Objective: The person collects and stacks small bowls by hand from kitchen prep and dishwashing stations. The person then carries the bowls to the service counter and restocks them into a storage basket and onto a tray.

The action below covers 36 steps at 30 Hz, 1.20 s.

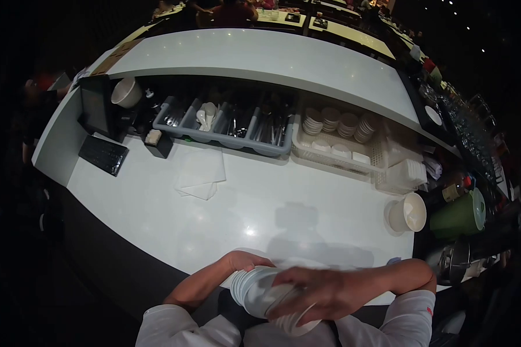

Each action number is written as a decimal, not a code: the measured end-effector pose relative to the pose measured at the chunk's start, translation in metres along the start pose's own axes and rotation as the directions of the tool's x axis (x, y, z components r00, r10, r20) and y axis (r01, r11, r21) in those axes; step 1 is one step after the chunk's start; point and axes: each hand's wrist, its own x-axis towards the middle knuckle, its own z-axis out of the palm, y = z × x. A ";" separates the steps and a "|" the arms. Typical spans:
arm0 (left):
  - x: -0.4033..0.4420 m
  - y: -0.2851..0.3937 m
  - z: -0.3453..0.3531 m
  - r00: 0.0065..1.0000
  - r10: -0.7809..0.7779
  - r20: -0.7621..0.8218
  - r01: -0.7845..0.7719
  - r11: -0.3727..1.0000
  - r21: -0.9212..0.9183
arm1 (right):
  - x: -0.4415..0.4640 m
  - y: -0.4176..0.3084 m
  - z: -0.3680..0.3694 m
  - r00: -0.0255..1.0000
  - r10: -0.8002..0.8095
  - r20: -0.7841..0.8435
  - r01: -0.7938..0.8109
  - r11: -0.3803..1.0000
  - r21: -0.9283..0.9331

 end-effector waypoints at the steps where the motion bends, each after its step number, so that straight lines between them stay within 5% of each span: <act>1: 0.003 0.001 0.002 1.000 0.017 0.010 -0.017 1.000 0.001 | -0.006 -0.002 -0.015 0.993 -0.037 -0.114 0.044 0.997 0.057; 2: 0.007 0.002 -0.001 0.996 0.031 0.087 -0.032 0.999 0.007 | -0.013 -0.002 -0.035 0.982 0.027 -0.184 -0.016 0.998 0.064; 3: 0.011 0.004 -0.004 0.985 0.042 0.165 -0.045 0.999 0.013 | -0.025 0.000 -0.045 0.903 0.141 -0.406 -0.023 0.959 0.281; 4: 0.014 0.006 -0.006 0.970 0.052 0.239 -0.058 0.998 0.018 | -0.030 -0.003 -0.066 0.782 0.279 -0.557 -0.178 0.957 0.228; 5: 0.013 0.013 0.003 0.974 0.054 0.220 -0.046 0.998 -0.040 | -0.035 0.009 -0.091 0.650 0.282 -0.706 -0.278 0.953 0.124; 6: 0.011 0.010 0.001 0.978 0.062 0.201 -0.055 0.998 -0.036 | -0.039 0.032 -0.117 0.512 0.144 -0.847 -0.207 0.977 0.041; 9: 0.001 -0.005 -0.002 0.985 0.095 0.141 -0.089 0.995 -0.047 | -0.061 0.098 -0.201 0.355 0.349 -0.867 -0.104 0.937 0.334; 14: -0.012 -0.034 -0.012 0.981 0.176 0.086 -0.164 0.978 -0.125 | -0.105 0.258 -0.276 0.012 0.622 -0.783 -0.377 0.728 0.573; 19: -0.019 -0.022 -0.004 0.991 0.134 0.029 -0.129 0.982 -0.142 | -0.087 0.322 -0.275 -0.102 0.684 -0.723 -0.510 0.588 0.628; 22: -0.021 -0.023 -0.003 0.991 0.132 -0.008 -0.132 0.977 -0.167 | -0.082 0.356 -0.279 -0.025 0.454 -0.891 -0.619 0.693 0.370; 25: -0.021 -0.023 -0.002 0.991 0.130 -0.021 -0.132 0.975 -0.179 | -0.079 0.363 -0.277 0.002 0.427 -0.904 -0.604 0.721 0.339; 31: -0.015 -0.030 -0.005 0.991 0.137 -0.007 -0.132 0.941 -0.313 | -0.075 0.327 -0.275 0.056 0.684 -0.728 -0.552 0.628 0.548; 36: -0.014 -0.018 -0.001 0.991 0.131 0.020 -0.121 0.953 -0.279 | -0.085 0.346 -0.283 0.107 0.657 -0.746 -0.543 0.667 0.509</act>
